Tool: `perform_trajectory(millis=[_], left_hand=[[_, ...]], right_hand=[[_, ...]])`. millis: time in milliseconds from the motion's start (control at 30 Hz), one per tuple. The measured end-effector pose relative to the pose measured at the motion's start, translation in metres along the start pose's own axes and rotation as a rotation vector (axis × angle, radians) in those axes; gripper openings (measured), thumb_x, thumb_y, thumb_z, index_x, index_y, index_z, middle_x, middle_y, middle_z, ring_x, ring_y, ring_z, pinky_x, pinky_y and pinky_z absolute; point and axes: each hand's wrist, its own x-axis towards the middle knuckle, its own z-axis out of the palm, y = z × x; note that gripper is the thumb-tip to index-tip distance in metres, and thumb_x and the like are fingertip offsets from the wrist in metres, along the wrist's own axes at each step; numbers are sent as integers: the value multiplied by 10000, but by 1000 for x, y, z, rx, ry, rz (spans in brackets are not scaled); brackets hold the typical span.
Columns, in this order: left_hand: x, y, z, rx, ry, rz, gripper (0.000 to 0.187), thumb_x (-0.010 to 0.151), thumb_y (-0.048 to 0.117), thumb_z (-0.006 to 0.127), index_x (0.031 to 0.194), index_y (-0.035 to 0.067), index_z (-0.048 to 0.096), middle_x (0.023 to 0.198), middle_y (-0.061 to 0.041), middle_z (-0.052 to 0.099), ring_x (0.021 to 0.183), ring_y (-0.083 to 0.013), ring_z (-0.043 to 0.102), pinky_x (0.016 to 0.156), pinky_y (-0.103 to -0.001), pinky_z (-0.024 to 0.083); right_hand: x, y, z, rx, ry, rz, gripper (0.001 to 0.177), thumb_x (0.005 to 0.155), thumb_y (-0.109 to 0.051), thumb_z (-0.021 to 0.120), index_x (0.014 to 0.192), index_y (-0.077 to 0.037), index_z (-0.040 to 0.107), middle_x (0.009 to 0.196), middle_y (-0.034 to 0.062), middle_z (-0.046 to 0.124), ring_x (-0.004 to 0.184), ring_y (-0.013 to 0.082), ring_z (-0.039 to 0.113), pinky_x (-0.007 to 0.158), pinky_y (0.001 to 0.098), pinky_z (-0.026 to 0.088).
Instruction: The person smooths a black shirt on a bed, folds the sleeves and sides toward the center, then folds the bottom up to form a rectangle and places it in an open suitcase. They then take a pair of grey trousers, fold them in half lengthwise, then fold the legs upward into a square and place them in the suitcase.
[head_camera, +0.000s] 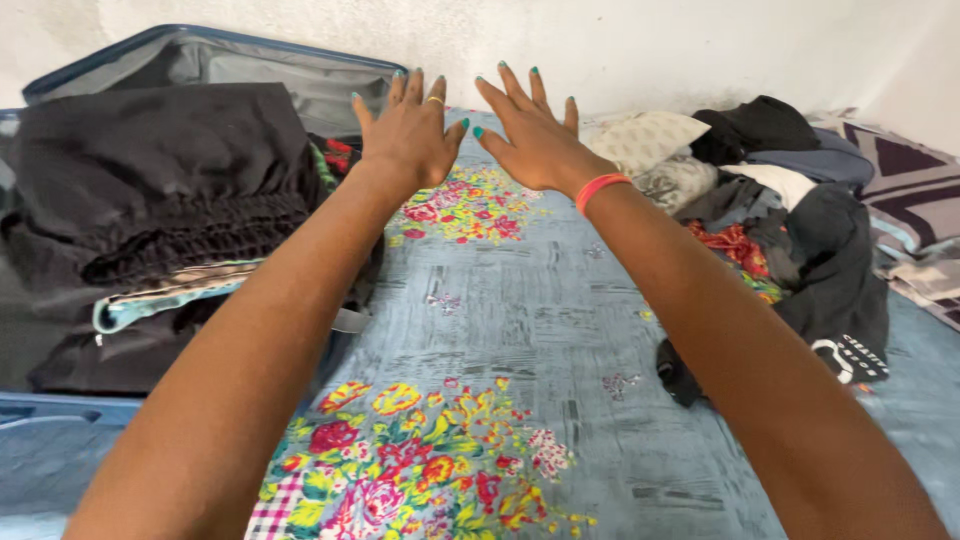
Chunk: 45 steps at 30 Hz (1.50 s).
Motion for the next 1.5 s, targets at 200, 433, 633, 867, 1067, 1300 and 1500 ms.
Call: perform_trajectory(millis=[200, 433, 633, 867, 1067, 1300, 1500], left_hand=[[8, 96, 37, -206, -71, 95, 707, 1008, 477, 480, 1589, 126, 280, 1669, -170, 193, 1550, -365, 150, 1142, -748, 149], [5, 204, 105, -259, -164, 246, 700, 1001, 445, 499, 1580, 117, 282, 1660, -179, 196, 1539, -369, 157, 1139, -738, 158], [-22, 276, 173, -385, -166, 380, 684, 904, 355, 666, 1487, 81, 436, 1582, -148, 374, 1501, -325, 313, 1123, -722, 262], [-58, 326, 264, -451, -281, 423, 514, 861, 346, 718, 1249, 35, 584, 1420, -196, 535, 1309, -398, 524, 1005, -674, 415], [-92, 340, 318, -433, -452, 366, 556, 874, 399, 725, 1263, 43, 549, 1298, -211, 624, 1234, -420, 588, 981, -624, 480], [-115, 331, 357, -497, -380, 441, 779, 713, 316, 820, 1359, 43, 480, 1316, -255, 587, 1245, -470, 542, 907, -662, 418], [-95, 319, 412, -774, -444, 443, 364, 803, 88, 537, 1127, -27, 656, 1108, -285, 686, 1124, -461, 628, 962, -521, 491]], right_hand=[[-58, 96, -18, -45, -18, 187, 732, 978, -498, 500, 1614, -306, 193, 1727, 49, 39, 1571, 386, -37, 1129, 794, 41], [-138, 205, -24, -108, -36, 258, 783, 959, -512, 549, 1618, -243, 224, 1720, 102, 91, 1570, 441, 20, 1139, 793, 60], [-219, 279, -10, -169, -196, 439, 828, 914, -499, 591, 1606, -249, 214, 1714, 107, 81, 1559, 434, 54, 1131, 789, 99], [-315, 359, 51, -157, -376, 619, 790, 929, -464, 618, 1591, -271, 233, 1712, 61, 104, 1573, 398, 58, 1175, 726, 156], [-383, 400, 112, -142, -427, 668, 817, 904, -373, 686, 1576, -233, 245, 1703, 103, 121, 1566, 383, 108, 1155, 709, 237], [-405, 390, 120, -190, -433, 689, 826, 828, -280, 749, 1527, -233, 311, 1665, 125, 145, 1554, 363, 107, 1170, 679, 206], [-403, 398, 141, -78, 13, 632, 407, 901, -62, 515, 1295, -148, 567, 1281, 126, 683, 1283, 305, 594, 1131, 646, 340]])
